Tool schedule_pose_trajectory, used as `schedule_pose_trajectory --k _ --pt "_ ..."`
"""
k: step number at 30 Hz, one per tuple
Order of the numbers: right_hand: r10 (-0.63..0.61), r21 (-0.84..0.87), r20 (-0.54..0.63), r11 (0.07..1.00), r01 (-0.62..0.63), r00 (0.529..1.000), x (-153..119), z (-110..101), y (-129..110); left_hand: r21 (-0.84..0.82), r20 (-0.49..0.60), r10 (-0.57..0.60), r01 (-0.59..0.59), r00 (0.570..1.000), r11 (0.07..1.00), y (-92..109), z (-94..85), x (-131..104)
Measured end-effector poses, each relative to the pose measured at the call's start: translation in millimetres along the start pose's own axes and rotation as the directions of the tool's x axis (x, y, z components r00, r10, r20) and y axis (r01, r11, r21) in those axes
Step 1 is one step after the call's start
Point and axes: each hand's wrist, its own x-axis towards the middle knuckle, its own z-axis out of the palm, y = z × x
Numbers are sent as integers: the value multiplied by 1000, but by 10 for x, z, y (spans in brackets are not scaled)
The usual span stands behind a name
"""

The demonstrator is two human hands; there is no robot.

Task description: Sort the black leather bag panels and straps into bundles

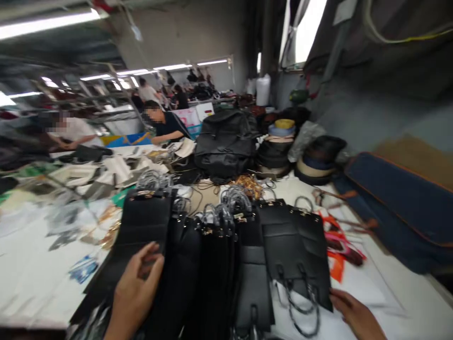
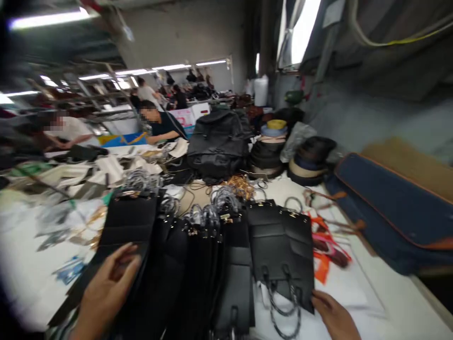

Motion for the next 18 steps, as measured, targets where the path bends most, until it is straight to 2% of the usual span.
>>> schedule_pose_trajectory --k 2,3,5,7,10,13,18 --pt "-1 -21 -83 1000 -1 997 61 -15 -124 -75 185 -53 68 981 995 103 495 -339" --pt "-55 -39 -101 998 51 993 118 -14 -203 -105 251 -80 109 965 988 125 715 -484" --pt "-117 -62 -133 992 110 984 251 -7 -338 -148 311 -122 175 942 973 108 1086 -708" --pt "-139 -56 -135 990 132 981 385 9 -417 -144 323 -157 213 933 966 25 1345 -864" --pt "-144 -29 -107 990 141 984 607 81 -480 -57 301 -187 214 935 975 -149 1528 -1043" --pt "-147 -20 -86 989 146 985 879 244 -608 37 300 -216 215 929 976 -243 1561 -1191" --pt "-179 -9 -66 984 179 982 1283 627 -1045 97 310 -276 258 910 961 -104 1573 -1289"
